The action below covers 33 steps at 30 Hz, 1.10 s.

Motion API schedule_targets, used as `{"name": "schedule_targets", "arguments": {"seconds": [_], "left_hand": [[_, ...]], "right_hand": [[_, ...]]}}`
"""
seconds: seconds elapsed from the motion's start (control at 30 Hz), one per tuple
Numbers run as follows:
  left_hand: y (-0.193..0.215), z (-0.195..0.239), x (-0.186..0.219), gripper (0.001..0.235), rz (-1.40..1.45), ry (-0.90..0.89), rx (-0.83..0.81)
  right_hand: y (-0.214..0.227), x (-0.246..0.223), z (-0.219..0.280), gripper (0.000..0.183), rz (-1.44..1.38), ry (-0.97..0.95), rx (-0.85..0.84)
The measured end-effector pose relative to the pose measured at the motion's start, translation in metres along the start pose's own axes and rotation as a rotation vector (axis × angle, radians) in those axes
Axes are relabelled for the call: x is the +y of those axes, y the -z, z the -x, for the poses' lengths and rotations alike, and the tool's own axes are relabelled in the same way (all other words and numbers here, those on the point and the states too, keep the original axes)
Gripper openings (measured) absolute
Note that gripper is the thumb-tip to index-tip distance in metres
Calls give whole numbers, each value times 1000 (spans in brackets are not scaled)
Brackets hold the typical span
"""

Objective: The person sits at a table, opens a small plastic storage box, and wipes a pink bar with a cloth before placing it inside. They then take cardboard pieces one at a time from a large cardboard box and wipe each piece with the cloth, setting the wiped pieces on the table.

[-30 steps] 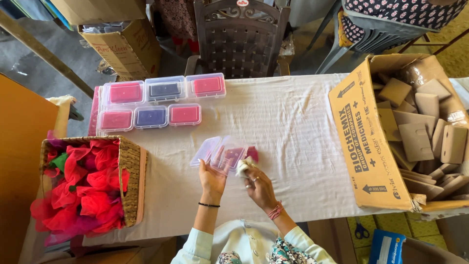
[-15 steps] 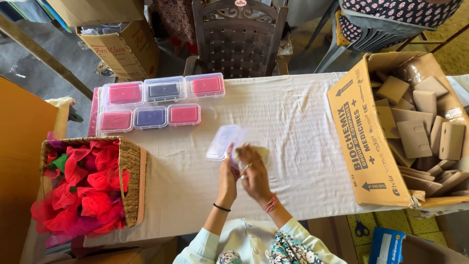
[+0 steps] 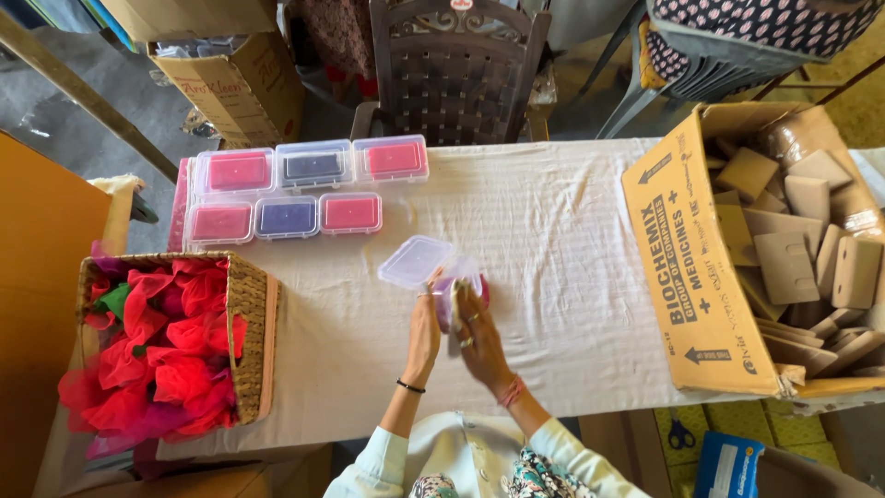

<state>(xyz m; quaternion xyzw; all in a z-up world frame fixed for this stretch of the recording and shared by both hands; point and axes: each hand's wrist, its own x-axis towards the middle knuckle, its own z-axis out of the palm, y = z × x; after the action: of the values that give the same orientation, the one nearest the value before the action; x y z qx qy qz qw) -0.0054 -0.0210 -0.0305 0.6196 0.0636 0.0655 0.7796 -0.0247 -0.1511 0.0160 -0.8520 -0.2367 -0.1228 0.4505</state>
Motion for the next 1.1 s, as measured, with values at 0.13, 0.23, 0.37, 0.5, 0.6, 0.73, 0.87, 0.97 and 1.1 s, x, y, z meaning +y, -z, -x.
{"name": "schedule_targets", "arguments": {"seconds": [0.13,0.23,0.37,0.5,0.6,0.73,0.87,0.97,1.1], "left_hand": [[-10,11,21,56,-80,131,-32],[-8,7,-6,51,-71,167,-53],[-6,4,-30,55,-136,248,-77],[4,1,-37,74,-350,206,-178],[4,8,3,67,-390,13,-251],[5,12,7,63,-426,-75,-317],[7,11,21,58,-430,-13,-323],[14,7,22,49,-335,33,-298],[27,5,-11,57,-370,86,-204]], "right_hand": [[-6,51,-13,54,-43,-40,116],[-13,82,-13,52,-120,-208,157],[-2,30,-9,43,0,-208,104],[18,-16,-21,47,-135,-68,-50],[31,13,-36,54,-328,-229,-267],[25,70,-39,60,-559,-549,-478],[25,106,-25,68,-750,-901,-584],[29,110,-12,61,-866,-1017,-442],[32,97,-5,47,-971,-972,-71]]}}
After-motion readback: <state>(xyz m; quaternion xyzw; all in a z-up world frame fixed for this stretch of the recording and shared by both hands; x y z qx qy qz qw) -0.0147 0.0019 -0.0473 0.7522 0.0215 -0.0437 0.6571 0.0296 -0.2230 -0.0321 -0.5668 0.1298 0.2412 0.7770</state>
